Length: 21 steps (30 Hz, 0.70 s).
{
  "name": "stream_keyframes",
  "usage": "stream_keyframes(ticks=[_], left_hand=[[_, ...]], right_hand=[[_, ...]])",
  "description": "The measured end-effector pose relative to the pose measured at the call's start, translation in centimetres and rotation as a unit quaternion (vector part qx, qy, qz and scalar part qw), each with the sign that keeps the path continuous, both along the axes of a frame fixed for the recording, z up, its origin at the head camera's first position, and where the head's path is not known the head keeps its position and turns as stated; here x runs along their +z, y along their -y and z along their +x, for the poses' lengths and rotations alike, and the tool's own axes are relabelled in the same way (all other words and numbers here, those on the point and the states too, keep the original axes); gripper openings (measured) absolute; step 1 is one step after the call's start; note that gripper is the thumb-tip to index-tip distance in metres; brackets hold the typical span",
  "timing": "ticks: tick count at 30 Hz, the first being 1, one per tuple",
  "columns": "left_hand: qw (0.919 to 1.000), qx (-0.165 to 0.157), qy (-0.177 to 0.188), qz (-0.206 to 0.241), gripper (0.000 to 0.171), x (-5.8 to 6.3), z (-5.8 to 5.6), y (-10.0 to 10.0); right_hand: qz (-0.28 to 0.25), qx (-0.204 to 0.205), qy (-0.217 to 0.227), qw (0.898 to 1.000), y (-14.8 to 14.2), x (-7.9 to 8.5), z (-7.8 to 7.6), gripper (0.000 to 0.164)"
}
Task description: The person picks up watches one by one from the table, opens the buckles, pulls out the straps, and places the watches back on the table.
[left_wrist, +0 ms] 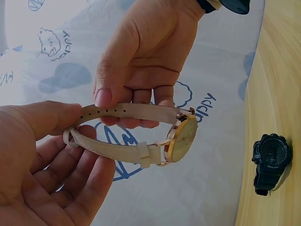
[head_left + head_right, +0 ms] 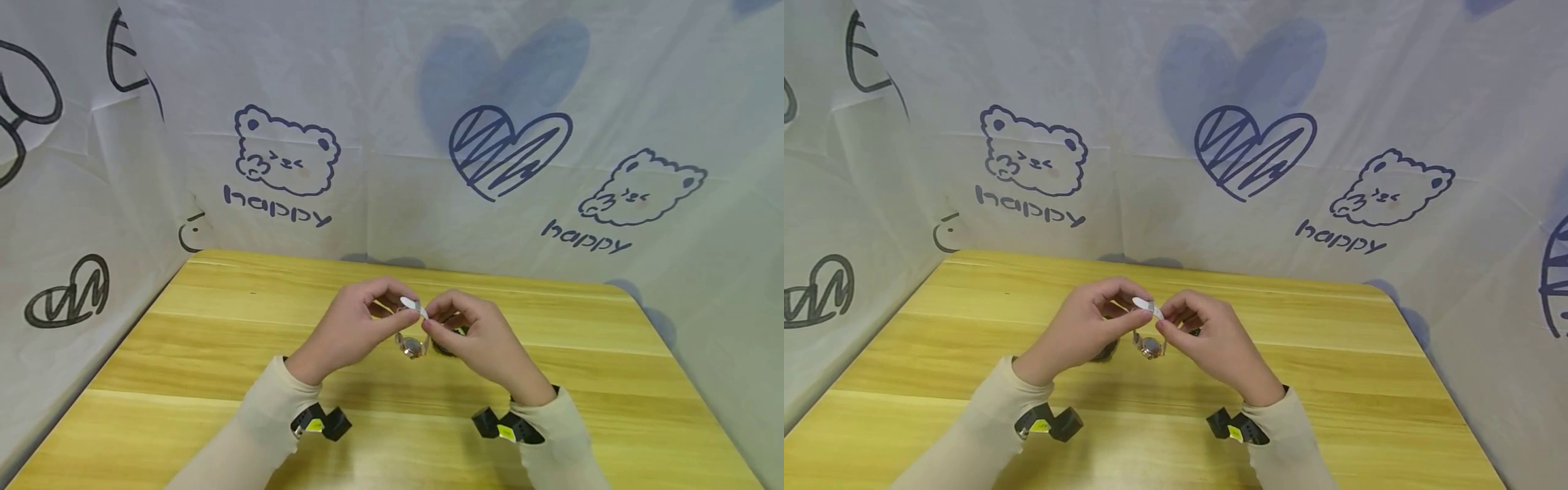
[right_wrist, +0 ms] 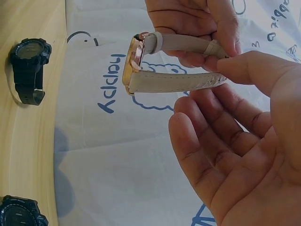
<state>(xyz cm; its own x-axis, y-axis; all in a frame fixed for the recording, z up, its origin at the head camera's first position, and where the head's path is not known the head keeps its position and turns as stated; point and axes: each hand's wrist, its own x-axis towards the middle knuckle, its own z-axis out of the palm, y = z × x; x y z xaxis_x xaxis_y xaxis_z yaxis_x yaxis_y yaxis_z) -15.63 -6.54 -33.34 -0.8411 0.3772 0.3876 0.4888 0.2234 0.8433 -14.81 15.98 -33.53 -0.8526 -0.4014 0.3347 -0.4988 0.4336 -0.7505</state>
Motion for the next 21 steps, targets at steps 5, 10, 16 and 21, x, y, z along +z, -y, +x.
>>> stream_keyframes(ticks=[5, 10, 16, 21], left_hand=[[0.9999, 0.009, 0.007, 0.006, 0.013, 0.15, -0.02, 0.17], [0.9995, 0.021, 0.004, 0.025, 0.015, 0.45, -0.05, 0.26], [0.9991, 0.031, -0.027, 0.007, 0.016, 0.65, -0.18, 0.5], [0.995, 0.035, -0.073, -0.058, 0.018, 0.38, -0.42, 0.99]], right_hand=[[0.001, -0.003, -0.008, 1.0, -0.08, -0.06, -0.05, 0.006], [-0.009, -0.015, -0.018, 1.0, -0.21, -0.09, -0.1, 0.006], [-0.034, -0.066, -0.028, 0.997, -0.28, -0.21, -0.4, 0.007], [-0.069, -0.082, -0.037, 0.994, 0.14, -0.71, -0.81, 0.016]])
